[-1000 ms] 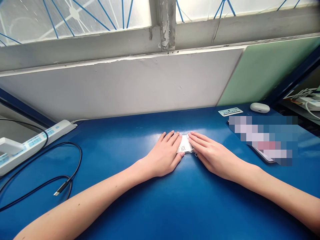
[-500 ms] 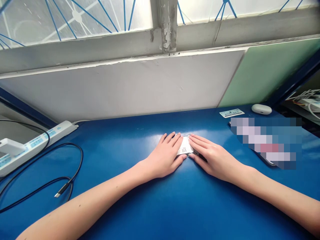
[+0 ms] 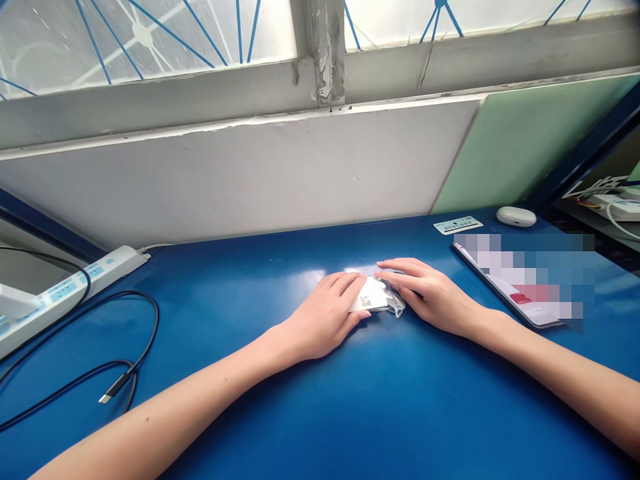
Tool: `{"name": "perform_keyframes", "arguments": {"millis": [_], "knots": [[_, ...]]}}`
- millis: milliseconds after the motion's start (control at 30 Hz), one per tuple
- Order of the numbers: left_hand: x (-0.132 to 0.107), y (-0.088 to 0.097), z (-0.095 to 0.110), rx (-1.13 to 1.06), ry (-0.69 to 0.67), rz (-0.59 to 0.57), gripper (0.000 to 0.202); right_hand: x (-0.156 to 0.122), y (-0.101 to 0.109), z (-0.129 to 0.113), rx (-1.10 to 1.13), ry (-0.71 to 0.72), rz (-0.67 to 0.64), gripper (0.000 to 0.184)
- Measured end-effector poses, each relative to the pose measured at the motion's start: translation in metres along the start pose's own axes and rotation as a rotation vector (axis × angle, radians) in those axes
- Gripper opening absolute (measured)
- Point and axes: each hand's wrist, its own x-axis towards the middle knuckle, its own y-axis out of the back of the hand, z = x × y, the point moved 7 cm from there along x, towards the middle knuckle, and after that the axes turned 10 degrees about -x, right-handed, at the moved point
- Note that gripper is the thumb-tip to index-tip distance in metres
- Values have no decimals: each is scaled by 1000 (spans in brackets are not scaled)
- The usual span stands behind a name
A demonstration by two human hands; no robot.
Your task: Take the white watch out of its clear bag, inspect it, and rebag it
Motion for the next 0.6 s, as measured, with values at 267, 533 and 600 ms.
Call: {"name": "perform_keyframes", "arguments": {"millis": [267,533,600], "knots": [[-4,3,6,-65,-107,15,53,5,26,-4,178,73,151,23],[-7,7,-1,-122,-39,109,60,8,49,22,497,-320,248,7],[-7,6,-3,-127,-28,112,70,7,46,28,575,-435,212,10]]}}
